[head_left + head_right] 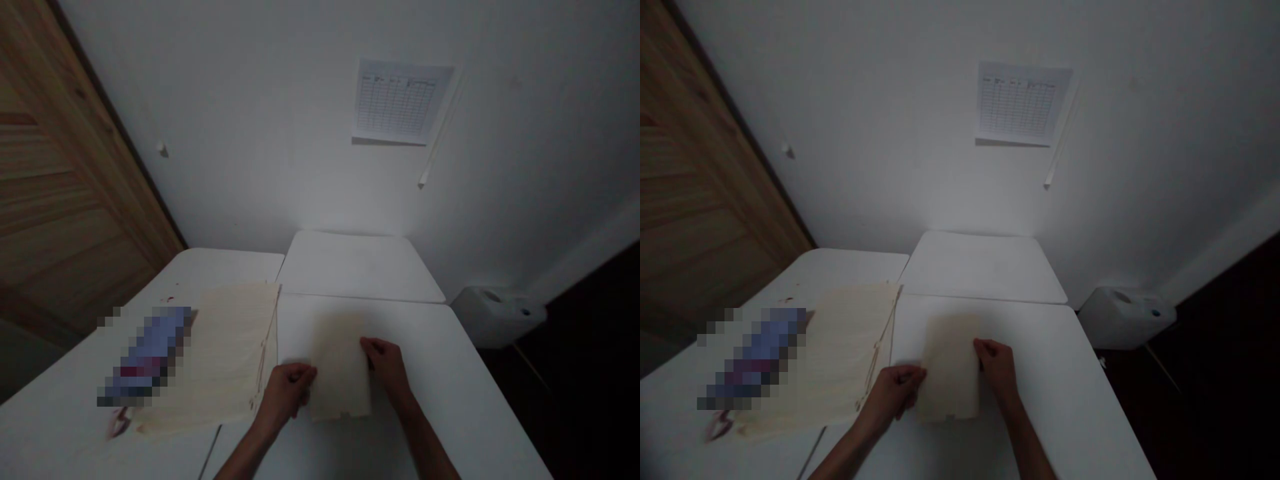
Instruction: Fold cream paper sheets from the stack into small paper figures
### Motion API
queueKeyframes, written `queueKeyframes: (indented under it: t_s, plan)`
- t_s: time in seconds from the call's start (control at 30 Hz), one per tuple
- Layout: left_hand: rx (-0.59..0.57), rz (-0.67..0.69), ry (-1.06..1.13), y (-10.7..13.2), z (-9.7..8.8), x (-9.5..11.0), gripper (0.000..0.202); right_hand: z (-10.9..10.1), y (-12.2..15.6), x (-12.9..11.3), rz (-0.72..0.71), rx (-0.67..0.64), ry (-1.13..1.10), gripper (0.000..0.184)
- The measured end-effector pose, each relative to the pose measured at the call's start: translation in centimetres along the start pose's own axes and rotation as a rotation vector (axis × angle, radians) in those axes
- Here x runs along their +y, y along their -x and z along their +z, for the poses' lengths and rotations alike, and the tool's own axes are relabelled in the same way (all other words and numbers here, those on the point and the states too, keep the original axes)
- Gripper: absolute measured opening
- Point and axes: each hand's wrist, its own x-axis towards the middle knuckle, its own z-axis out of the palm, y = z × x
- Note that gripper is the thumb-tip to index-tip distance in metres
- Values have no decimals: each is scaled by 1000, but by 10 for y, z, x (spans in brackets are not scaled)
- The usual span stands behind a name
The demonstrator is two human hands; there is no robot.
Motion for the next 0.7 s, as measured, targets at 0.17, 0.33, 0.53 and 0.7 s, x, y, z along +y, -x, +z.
queueKeyframes:
  t_s: [0.17, 0.33, 0.53, 0.7]
  plan:
    - [-15, -1, 3, -3, 0, -2, 57, 0, -3, 5, -23, 27, 60, 51]
    - [-26, 11, -86, -5, -2, 2, 56, 2, -3, 4, -78, 60, 148, 47]
    - [25, -37, -245, -15, -4, 7, 39, 5, -2, -6, -210, 88, 342, 37]
    - [40, -45, -336, -21, -3, 10, 32, 5, -4, -5, -270, 125, 624, 27]
